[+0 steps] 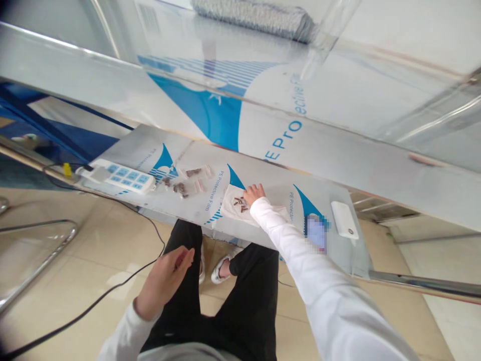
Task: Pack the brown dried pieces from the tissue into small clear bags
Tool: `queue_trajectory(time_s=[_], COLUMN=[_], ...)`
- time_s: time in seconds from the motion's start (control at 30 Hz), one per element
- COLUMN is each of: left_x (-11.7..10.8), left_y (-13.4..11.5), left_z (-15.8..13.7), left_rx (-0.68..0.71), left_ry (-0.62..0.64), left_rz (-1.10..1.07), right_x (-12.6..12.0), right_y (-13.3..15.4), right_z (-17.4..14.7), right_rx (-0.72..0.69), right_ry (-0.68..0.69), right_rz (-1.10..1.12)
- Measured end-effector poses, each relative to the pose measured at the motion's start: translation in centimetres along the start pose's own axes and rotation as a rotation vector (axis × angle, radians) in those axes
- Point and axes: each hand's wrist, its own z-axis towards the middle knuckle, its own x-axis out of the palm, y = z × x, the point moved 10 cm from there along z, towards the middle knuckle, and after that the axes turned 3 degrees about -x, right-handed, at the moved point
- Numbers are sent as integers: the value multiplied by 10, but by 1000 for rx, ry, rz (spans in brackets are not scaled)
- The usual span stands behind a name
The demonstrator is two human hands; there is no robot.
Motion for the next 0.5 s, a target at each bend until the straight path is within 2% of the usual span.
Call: queue_trajectory(time_s=[0.2, 0.3, 0.4, 0.43, 0.5], left_x=[-14, -14, -12, -12, -14], left_y=[8, 10, 23, 28, 35], left_z=[12, 15, 16, 18, 25], left_rx=[-11, 6, -19, -31, -37], left_ry=[-31, -34, -55, -64, -93], left_rz=[41, 59, 84, 92, 102], right_x=[-10, -21, -25, -22, -6], right_y=[23, 16, -20, -40, -87], right_z=[4, -7, -34, -45, -73], right_rx=[-48, -35, 72, 145, 390], right_ry=[-6, -38, -96, -121, -172], right_rz=[-108, -114, -90, -62, 84])
